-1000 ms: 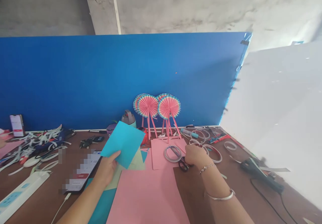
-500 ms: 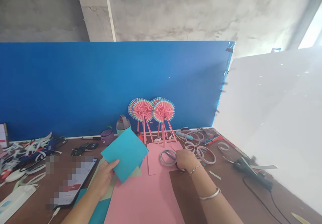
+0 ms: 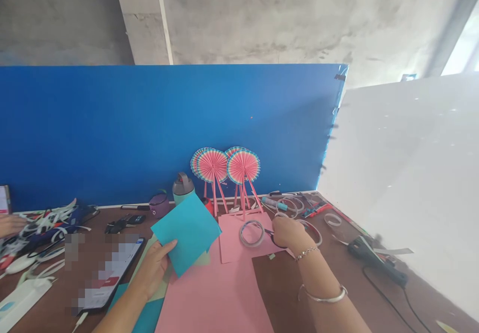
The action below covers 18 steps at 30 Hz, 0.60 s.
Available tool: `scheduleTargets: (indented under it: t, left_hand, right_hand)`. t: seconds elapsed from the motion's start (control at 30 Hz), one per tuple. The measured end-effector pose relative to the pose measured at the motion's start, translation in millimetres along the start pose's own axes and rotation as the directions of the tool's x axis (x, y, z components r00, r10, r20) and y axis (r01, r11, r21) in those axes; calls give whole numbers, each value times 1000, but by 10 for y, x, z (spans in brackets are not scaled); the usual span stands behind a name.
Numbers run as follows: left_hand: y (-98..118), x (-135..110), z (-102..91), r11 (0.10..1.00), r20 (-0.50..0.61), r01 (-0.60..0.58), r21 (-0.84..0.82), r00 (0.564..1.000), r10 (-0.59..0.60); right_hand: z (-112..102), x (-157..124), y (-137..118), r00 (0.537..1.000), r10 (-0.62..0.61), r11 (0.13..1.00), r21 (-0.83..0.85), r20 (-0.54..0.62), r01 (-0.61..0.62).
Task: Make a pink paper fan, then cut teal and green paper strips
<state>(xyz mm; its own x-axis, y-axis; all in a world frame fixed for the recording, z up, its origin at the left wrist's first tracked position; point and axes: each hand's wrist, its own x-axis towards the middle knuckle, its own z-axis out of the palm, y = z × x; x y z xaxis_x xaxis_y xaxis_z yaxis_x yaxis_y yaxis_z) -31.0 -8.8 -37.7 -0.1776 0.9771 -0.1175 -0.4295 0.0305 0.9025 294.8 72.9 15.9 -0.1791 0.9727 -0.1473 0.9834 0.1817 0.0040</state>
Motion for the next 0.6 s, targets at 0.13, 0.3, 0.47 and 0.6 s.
scheduleTargets:
  t: [0.13,0.3,0.47,0.6]
  left_hand:
    - [12,-5,22,1000,18,9,0,1000,-9]
    - [22,-26,18,998,26,59,10,998,-59]
    - [48,-93,32,985,106,163,52,980,-167]
    - [57,-157,82,970,206,226,89,949,-240]
  right_hand:
    - [-121,-77,96,996,92,995,40,-14,-92]
    - [-164,13,135,985,102,973,220,-141,-69]
    - [-150,53,-186,965,-134,391,882,-227,262]
    - [-70,19,-559,979,-126,150,973,-158,176]
